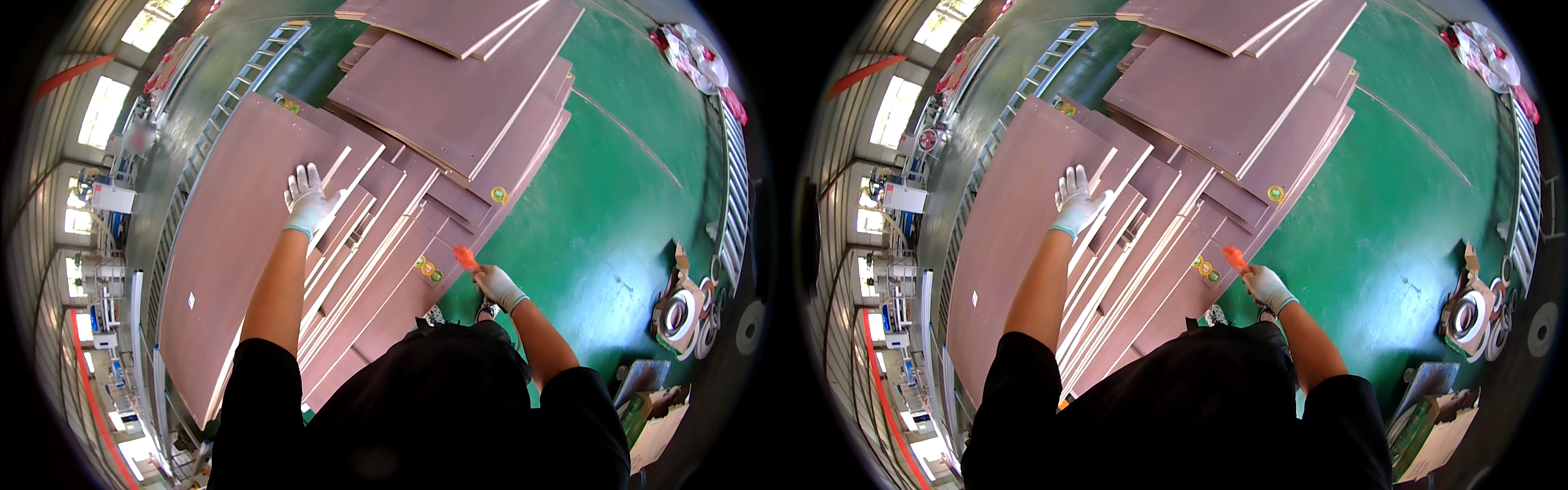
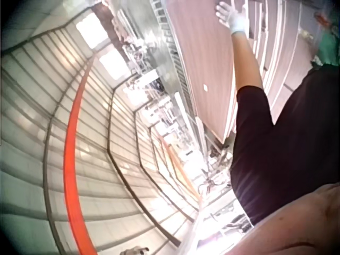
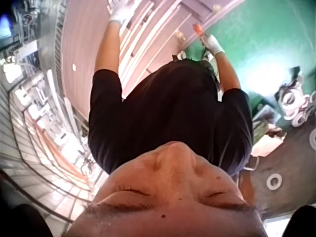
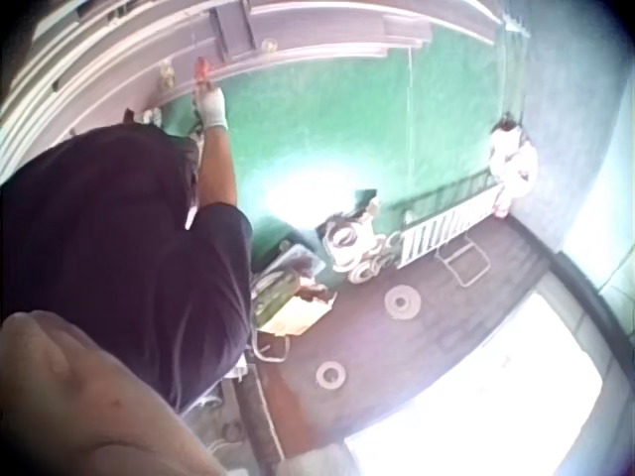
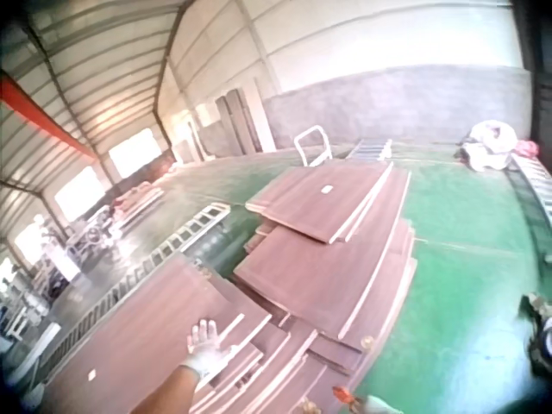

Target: The person uses an air blow gun to clear dust from several wooden boards on a stack, then walks over to a machine to adjust components and clean around the equipment.

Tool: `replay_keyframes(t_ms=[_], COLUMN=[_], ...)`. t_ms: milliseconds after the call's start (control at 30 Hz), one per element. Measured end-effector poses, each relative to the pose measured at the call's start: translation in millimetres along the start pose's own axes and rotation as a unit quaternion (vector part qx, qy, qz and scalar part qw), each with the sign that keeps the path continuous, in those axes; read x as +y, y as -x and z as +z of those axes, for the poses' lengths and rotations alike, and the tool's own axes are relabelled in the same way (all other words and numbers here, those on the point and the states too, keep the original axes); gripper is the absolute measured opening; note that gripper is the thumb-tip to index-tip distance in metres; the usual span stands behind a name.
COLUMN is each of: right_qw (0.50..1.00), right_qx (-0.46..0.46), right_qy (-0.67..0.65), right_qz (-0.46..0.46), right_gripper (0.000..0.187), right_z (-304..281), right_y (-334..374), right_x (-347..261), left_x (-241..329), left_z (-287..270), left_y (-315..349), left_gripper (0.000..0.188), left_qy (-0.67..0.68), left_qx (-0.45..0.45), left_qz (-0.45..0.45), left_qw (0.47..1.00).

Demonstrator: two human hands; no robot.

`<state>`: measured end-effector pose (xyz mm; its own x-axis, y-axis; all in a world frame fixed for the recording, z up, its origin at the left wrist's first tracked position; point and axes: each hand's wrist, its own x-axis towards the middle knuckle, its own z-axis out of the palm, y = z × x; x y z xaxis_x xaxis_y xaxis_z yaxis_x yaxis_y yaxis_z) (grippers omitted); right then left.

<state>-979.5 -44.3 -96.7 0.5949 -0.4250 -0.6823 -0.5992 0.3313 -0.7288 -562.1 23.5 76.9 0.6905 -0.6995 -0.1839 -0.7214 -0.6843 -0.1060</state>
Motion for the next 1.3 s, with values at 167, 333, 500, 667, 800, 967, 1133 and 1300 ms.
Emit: replay_keyframes(t_ms=[167,333,500,667,800,967,1133,1300], right_qw=[0.998,0.982,0.977,0.976,0.946,0.943,0.925,0.921], right_qx=[-0.023,-0.06,0.043,0.029,0.047,-0.005,-0.023,0.011], right_qy=[0.045,0.138,0.17,0.143,0.241,0.285,0.279,0.303], right_qz=[-0.043,-0.113,-0.117,-0.16,-0.211,-0.172,-0.258,-0.246], right_gripper=[0.04,0.045,0.043,0.041,0.041,0.04,0.037,0.036], right_z=[14,15,15,2,-9,2,24,27], right_y=[47,86,90,120,128,125,134,136], right_x=[-26,-21,-17,-40,-54,-74,-78,-86], left_x=[-5,-4,0,-4,-14,-17,-13,-16], left_z=[-1,0,-2,-2,-1,-1,-8,-9], left_y=[2,-1,-1,-1,-6,-5,-3,0], left_gripper=[0.112,0.111,0.11,0.108,0.103,0.099,0.098,0.096], left_qy=[-0.009,-0.005,-0.008,0.058,0.104,0.132,0.146,0.171], left_qx=[-0.016,-0.013,-0.016,-0.022,-0.042,-0.038,-0.045,-0.039], left_qz=[-0.009,0.0,-0.013,-0.01,-0.023,-0.021,-0.002,0.001], left_qw=[1.0,1.0,1.0,0.998,0.993,0.99,0.988,0.984])
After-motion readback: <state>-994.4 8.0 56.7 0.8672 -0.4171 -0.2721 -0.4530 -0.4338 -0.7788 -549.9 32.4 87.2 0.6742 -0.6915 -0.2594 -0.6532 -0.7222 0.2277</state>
